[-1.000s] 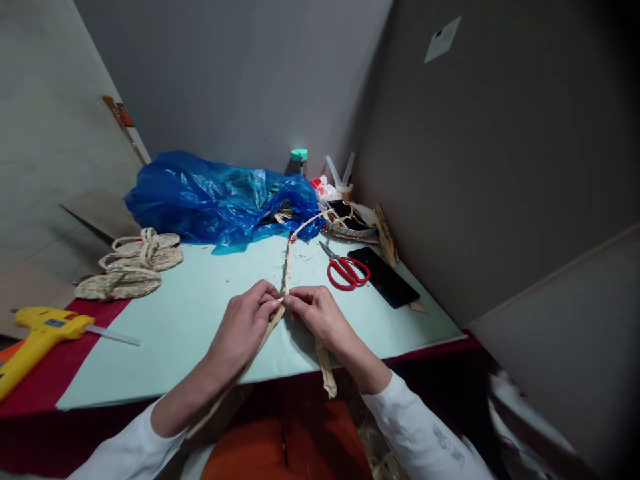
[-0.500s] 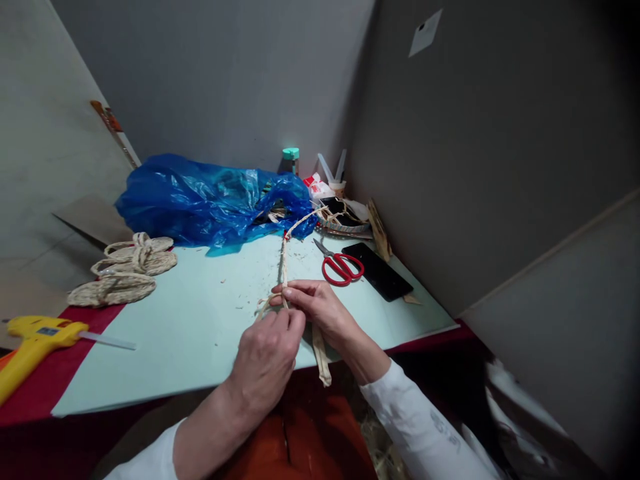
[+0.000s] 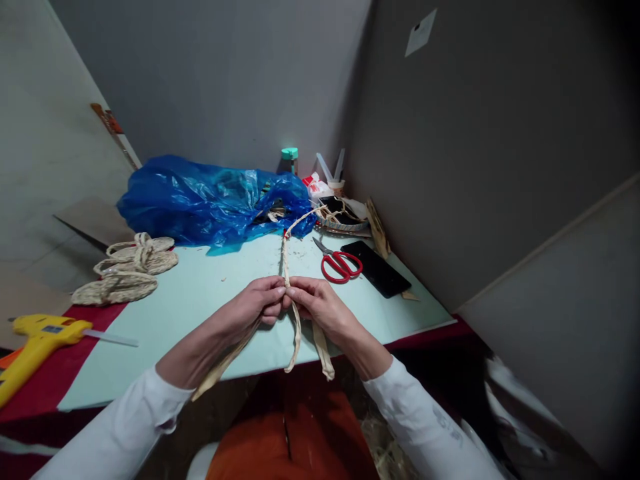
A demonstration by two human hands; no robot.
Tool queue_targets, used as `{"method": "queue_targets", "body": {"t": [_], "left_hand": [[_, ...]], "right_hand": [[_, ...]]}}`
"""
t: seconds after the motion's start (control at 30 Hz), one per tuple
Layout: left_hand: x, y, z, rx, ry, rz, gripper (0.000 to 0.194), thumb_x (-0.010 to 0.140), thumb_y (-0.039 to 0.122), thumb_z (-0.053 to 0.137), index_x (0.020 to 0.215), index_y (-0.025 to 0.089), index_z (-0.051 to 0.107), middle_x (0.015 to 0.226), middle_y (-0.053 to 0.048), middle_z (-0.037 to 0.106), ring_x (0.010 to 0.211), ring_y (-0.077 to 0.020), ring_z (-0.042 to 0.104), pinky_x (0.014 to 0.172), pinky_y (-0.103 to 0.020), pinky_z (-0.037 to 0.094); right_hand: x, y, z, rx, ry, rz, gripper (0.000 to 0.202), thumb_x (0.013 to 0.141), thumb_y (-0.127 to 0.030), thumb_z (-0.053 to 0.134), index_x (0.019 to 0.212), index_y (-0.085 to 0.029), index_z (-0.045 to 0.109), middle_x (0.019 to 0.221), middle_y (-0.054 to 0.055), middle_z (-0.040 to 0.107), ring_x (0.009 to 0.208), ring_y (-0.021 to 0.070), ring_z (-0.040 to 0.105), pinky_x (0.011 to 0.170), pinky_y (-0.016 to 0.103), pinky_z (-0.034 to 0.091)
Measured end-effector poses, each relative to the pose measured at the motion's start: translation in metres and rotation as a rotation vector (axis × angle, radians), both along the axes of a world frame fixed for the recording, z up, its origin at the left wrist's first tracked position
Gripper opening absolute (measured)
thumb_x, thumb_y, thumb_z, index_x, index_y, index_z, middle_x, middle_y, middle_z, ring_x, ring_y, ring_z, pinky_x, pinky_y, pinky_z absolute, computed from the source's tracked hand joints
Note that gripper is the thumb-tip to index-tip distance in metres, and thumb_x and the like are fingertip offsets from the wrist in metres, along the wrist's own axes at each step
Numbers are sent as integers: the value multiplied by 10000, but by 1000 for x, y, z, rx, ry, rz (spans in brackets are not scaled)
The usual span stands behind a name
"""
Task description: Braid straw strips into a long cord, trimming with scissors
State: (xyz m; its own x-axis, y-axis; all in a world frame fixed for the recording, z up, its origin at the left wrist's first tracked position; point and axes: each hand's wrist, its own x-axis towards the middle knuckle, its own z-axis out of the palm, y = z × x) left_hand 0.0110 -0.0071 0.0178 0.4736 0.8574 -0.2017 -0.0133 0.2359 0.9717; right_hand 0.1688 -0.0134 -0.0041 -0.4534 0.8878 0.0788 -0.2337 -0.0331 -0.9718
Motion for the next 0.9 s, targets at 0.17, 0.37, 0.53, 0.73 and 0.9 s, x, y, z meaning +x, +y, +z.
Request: {"method": "queue_targets", "body": {"t": [0.17, 0.37, 0.53, 0.73, 0.9], "left_hand": [[1, -7, -2, -7, 29, 79, 120, 804, 271, 574, 824, 163, 524, 573, 51, 461, 412, -37, 260, 378, -177, 157], [2, -10, -8, 77, 190, 183, 166, 795, 294, 590, 851, 138, 589, 469, 73, 423, 400, -42, 265, 402, -191, 152], [9, -12, -12, 95, 218, 275, 148, 742, 271, 619, 710, 127, 617, 529, 26, 540, 481, -62, 389, 460, -185, 242], [7, -18, -15, 44, 59, 374, 70, 661, 172, 637, 715, 131, 656, 636, 9, 631, 621, -116, 535, 598, -215, 380], [0, -20, -14, -32, -90, 323, 121, 706, 248, 689, 707, 134, 649, 554, 47, 552, 459, -50, 383, 451, -186, 242]], "right_hand": [[11, 3, 4, 114, -238, 98, 251, 902, -358, 517, 899, -132, 629, 684, -18, 515, 525, 70, 315, 492, 210, 244], [14, -8, 25, 521, -994, -162, 189, 934, -225, 463, 950, -130, 626, 713, 36, 622, 629, 127, 512, 578, 239, 312], [-6, -26, 41, 769, -1486, -240, 119, 869, -101, 502, 898, -136, 612, 765, 94, 646, 723, 206, 581, 559, 285, 339], [-38, -47, 29, 1024, -1493, -453, 236, 816, 21, 454, 908, -132, 609, 767, 115, 608, 757, 234, 541, 539, 305, 433], [-42, -53, 6, 1098, -1390, -597, 220, 875, -24, 437, 955, -122, 617, 783, 115, 602, 731, 229, 528, 554, 323, 456]]}}
